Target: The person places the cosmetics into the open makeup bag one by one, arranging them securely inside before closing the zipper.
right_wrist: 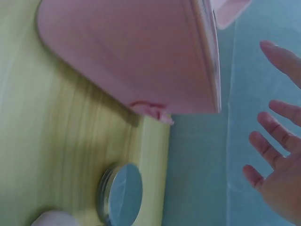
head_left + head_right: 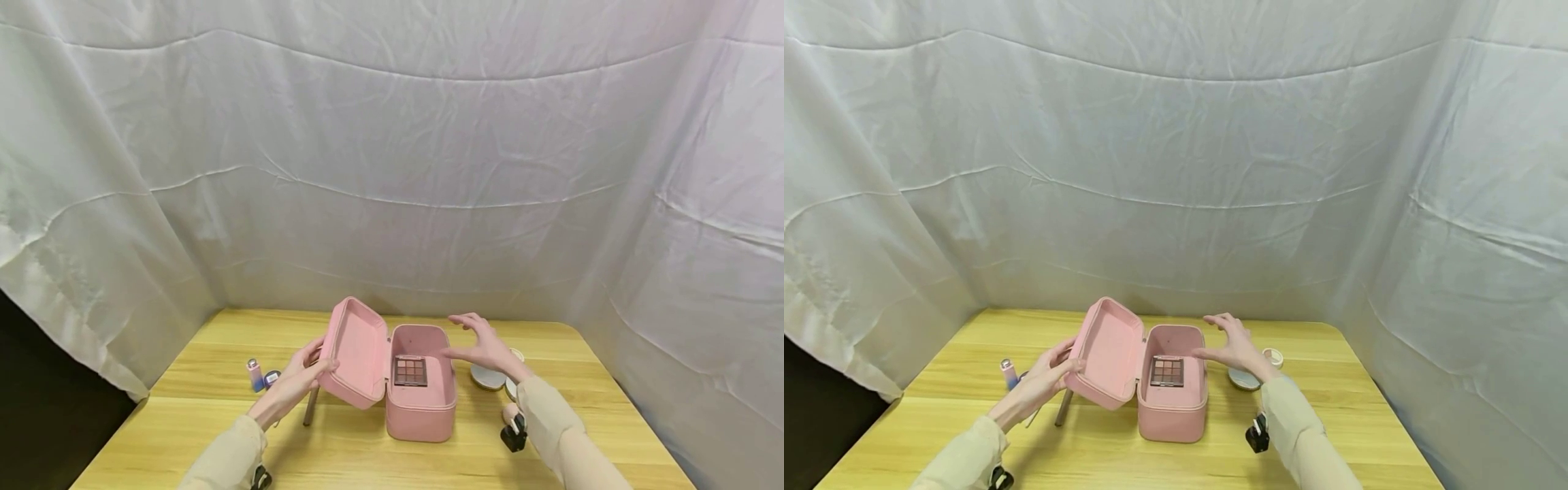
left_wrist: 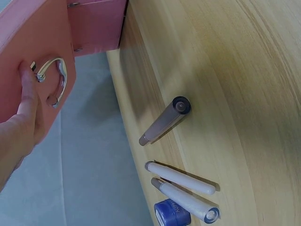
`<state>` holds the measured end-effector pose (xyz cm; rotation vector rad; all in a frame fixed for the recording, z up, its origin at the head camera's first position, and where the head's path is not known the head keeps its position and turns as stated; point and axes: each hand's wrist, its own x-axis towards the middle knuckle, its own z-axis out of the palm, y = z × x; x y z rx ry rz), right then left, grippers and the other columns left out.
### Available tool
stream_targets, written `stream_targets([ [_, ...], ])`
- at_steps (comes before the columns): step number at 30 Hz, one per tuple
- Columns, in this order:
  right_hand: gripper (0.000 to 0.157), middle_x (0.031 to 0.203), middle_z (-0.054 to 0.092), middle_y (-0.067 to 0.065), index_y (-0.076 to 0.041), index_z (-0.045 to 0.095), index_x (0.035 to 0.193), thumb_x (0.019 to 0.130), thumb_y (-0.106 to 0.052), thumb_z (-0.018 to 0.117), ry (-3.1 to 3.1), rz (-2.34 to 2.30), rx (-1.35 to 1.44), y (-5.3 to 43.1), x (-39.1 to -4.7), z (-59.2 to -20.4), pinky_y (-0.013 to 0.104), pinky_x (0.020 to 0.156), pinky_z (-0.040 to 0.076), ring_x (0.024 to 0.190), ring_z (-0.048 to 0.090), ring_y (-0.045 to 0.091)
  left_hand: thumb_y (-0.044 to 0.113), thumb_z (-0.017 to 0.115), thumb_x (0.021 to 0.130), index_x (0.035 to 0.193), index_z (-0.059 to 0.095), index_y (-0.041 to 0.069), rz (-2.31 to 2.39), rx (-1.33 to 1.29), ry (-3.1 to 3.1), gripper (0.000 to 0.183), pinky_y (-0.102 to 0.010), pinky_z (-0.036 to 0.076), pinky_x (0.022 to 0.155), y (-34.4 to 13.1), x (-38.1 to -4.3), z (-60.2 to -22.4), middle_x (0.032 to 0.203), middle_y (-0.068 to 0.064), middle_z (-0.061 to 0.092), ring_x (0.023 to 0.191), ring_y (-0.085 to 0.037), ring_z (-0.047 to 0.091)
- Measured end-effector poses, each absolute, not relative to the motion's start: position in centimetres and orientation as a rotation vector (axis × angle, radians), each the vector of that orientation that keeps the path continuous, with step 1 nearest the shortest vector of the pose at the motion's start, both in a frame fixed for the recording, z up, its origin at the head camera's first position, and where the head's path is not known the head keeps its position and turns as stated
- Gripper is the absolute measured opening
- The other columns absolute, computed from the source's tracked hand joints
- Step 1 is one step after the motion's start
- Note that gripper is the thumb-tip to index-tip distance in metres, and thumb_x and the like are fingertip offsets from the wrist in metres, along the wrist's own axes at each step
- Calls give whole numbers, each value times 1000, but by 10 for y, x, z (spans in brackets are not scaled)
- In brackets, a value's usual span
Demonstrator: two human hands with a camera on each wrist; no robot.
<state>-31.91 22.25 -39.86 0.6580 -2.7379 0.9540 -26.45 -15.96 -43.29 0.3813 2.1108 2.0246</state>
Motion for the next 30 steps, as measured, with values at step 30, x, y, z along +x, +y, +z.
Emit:
stream_targets([
  [30, 75, 128, 57, 31, 9, 52, 137, 83, -34, 79, -2698, 898, 142, 336, -294, -457, 56, 93, 49, 114, 56, 46, 20, 57, 97, 160, 14, 3, 2044, 366, 2082, 78, -51, 45, 113, -159, -264, -434, 158, -26, 33, 139, -37, 44],
])
